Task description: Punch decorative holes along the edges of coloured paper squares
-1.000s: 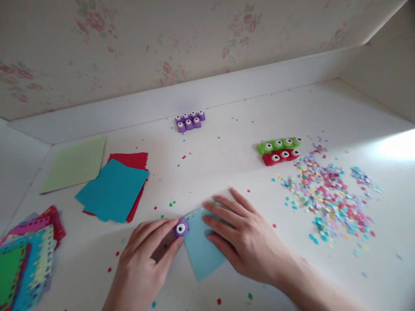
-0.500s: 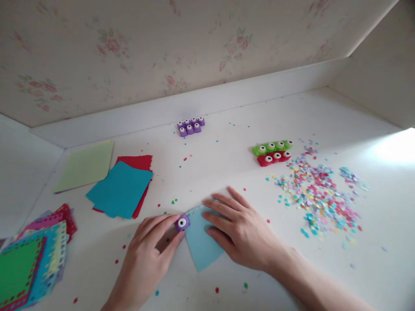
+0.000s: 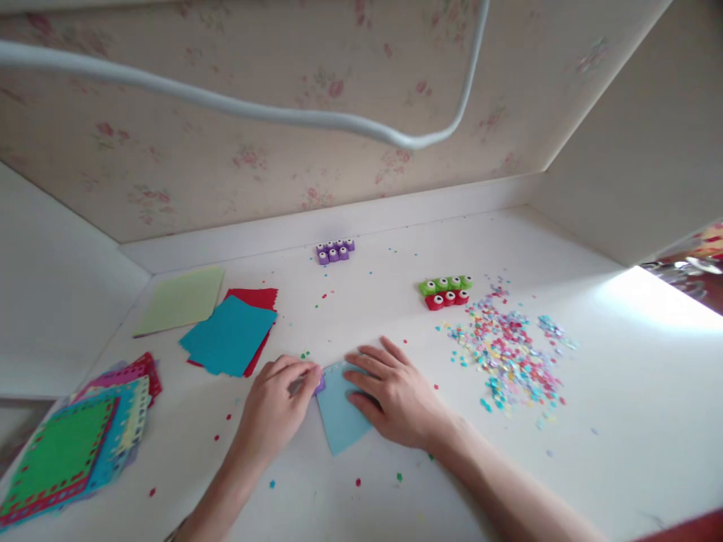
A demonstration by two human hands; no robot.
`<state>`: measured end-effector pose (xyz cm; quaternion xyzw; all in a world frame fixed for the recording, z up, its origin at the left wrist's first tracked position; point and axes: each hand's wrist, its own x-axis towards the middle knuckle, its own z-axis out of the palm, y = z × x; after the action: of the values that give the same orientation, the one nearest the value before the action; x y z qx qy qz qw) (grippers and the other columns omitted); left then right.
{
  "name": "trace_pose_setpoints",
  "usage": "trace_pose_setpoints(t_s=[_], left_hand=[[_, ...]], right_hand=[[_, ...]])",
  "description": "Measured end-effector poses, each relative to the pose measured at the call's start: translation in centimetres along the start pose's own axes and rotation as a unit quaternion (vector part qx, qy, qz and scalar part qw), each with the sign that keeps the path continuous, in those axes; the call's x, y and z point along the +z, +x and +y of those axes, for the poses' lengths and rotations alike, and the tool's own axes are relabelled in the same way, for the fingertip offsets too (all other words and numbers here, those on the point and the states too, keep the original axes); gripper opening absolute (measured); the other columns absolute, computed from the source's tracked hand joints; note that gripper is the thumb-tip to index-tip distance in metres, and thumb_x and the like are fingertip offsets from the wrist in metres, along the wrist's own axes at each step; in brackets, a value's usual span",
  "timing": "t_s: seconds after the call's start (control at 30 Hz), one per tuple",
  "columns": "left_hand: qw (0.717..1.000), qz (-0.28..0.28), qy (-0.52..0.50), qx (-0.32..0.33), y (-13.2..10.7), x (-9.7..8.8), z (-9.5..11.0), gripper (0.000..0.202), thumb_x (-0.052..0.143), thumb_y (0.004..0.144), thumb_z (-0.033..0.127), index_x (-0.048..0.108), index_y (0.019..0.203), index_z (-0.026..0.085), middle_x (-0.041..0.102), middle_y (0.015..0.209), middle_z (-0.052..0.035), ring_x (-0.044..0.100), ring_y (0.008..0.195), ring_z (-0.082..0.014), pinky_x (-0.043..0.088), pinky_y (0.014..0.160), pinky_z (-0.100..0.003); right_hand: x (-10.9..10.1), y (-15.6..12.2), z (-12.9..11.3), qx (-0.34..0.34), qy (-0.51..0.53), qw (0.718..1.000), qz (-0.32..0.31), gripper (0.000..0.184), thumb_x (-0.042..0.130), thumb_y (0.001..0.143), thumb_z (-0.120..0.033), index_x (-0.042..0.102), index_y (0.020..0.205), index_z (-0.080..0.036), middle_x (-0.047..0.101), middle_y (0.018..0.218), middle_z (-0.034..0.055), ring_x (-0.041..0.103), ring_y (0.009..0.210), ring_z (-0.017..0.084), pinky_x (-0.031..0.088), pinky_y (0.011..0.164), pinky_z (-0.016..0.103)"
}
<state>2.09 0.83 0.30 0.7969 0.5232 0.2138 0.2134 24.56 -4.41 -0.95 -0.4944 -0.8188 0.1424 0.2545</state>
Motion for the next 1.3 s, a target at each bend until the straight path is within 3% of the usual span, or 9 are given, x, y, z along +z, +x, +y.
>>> trace_pose_setpoints(t_s=[0.23, 0.37, 0.47, 0.7, 0.87, 0.93, 1.07, 1.2, 1.3], left_hand=[[0.998, -0.034, 0.042, -0.028, 0.4, 0.1, 0.2, 0.036, 0.048, 0.095, 0.043, 0.060, 0.068, 0.021, 0.064, 0.078, -0.0032, 0.062, 0.079, -0.0197, 0.048, 0.073, -0.030], [0.990, -0.101, 0.085, -0.058, 1.3, 0.1, 0.2, 0.033, 0.049, 0.093, 0.040, 0.058, 0.068, 0.021, 0.063, 0.082, -0.0032, 0.061, 0.081, -0.0190, 0.045, 0.074, -0.029], [0.988, -0.107, 0.093, -0.064, 1.4, -0.1, 0.5, 0.030, 0.051, 0.092, 0.039, 0.061, 0.070, 0.021, 0.064, 0.085, -0.0040, 0.061, 0.082, -0.0194, 0.044, 0.073, -0.029], [0.992, -0.063, 0.088, -0.058, 0.4, -1.1, 0.2, 0.038, 0.046, 0.094, 0.046, 0.069, 0.075, 0.023, 0.069, 0.090, -0.0048, 0.064, 0.088, -0.0214, 0.044, 0.073, -0.029], [0.992, -0.004, 0.095, -0.084, -1.5, -2.8, -2.4, 0.041, 0.042, 0.095, 0.046, 0.074, 0.084, 0.024, 0.069, 0.107, -0.0071, 0.062, 0.103, -0.0273, 0.046, 0.082, -0.038], [0.992, 0.007, 0.090, -0.084, -2.8, -3.1, -3.6, 0.040, 0.040, 0.096, 0.045, 0.074, 0.088, 0.024, 0.070, 0.107, -0.0059, 0.062, 0.104, -0.0256, 0.046, 0.087, -0.038], [0.996, 0.041, 0.079, -0.010, -5.0, -3.0, -5.0, 0.026, 0.061, 0.086, 0.042, 0.072, 0.104, 0.027, 0.069, 0.107, -0.0043, 0.064, 0.101, -0.0234, 0.049, 0.092, -0.038], [0.996, 0.069, 0.025, 0.052, -5.6, -2.4, -4.1, 0.023, 0.062, 0.088, 0.031, 0.069, 0.109, 0.025, 0.069, 0.107, -0.0063, 0.066, 0.099, -0.0224, 0.054, 0.090, -0.037], [0.992, 0.084, -0.027, 0.089, -5.1, -1.9, -2.1, 0.034, 0.061, 0.090, 0.029, 0.062, 0.123, 0.026, 0.069, 0.112, -0.0071, 0.065, 0.104, -0.0228, 0.055, 0.092, -0.038]], right_hand=[[0.1, -0.1, -0.1, -0.005, 0.001, 1.000, -0.005, 0.027, 0.055, 0.096, -0.033, 0.063, 0.121, -0.027, 0.062, 0.134, 0.0031, 0.051, 0.128, 0.023, 0.025, 0.116, 0.052], [0.1, -0.1, -0.1, -0.008, -0.006, 1.000, -0.001, 0.027, 0.055, 0.095, -0.033, 0.064, 0.120, -0.026, 0.062, 0.134, 0.0041, 0.051, 0.128, 0.024, 0.025, 0.115, 0.052], [0.1, -0.3, -0.3, -0.012, -0.015, 1.000, 0.007, 0.027, 0.056, 0.095, -0.032, 0.065, 0.119, -0.026, 0.063, 0.133, 0.0051, 0.052, 0.127, 0.023, 0.027, 0.115, 0.052], [0.2, -0.5, -0.6, -0.019, -0.028, 0.999, 0.025, 0.027, 0.058, 0.094, -0.034, 0.066, 0.118, -0.027, 0.064, 0.131, 0.0038, 0.055, 0.125, 0.022, 0.030, 0.114, 0.049], [0.3, -0.5, -0.5, -0.020, -0.033, 0.999, 0.027, 0.027, 0.058, 0.093, -0.035, 0.068, 0.117, -0.027, 0.065, 0.130, 0.0051, 0.056, 0.124, 0.022, 0.033, 0.112, 0.050], [0.4, -0.4, -0.4, -0.019, -0.031, 0.999, 0.023, 0.027, 0.059, 0.092, -0.034, 0.068, 0.117, -0.027, 0.066, 0.129, 0.0052, 0.056, 0.124, 0.023, 0.034, 0.111, 0.052], [0.5, -0.1, -0.2, -0.019, -0.027, 0.999, 0.014, 0.027, 0.058, 0.092, -0.034, 0.068, 0.117, -0.028, 0.066, 0.129, 0.0052, 0.057, 0.123, 0.024, 0.034, 0.111, 0.054], [0.4, 0.0, -0.8, -0.017, -0.007, 0.999, 0.039, 0.031, 0.057, 0.094, -0.033, 0.065, 0.122, -0.024, 0.065, 0.130, 0.0090, 0.055, 0.125, 0.027, 0.036, 0.110, 0.056], [0.2, 0.0, -2.6, -0.013, 0.053, 0.997, 0.054, 0.037, 0.055, 0.095, -0.030, 0.059, 0.130, -0.021, 0.063, 0.132, 0.0124, 0.056, 0.124, 0.025, 0.046, 0.104, 0.047]])
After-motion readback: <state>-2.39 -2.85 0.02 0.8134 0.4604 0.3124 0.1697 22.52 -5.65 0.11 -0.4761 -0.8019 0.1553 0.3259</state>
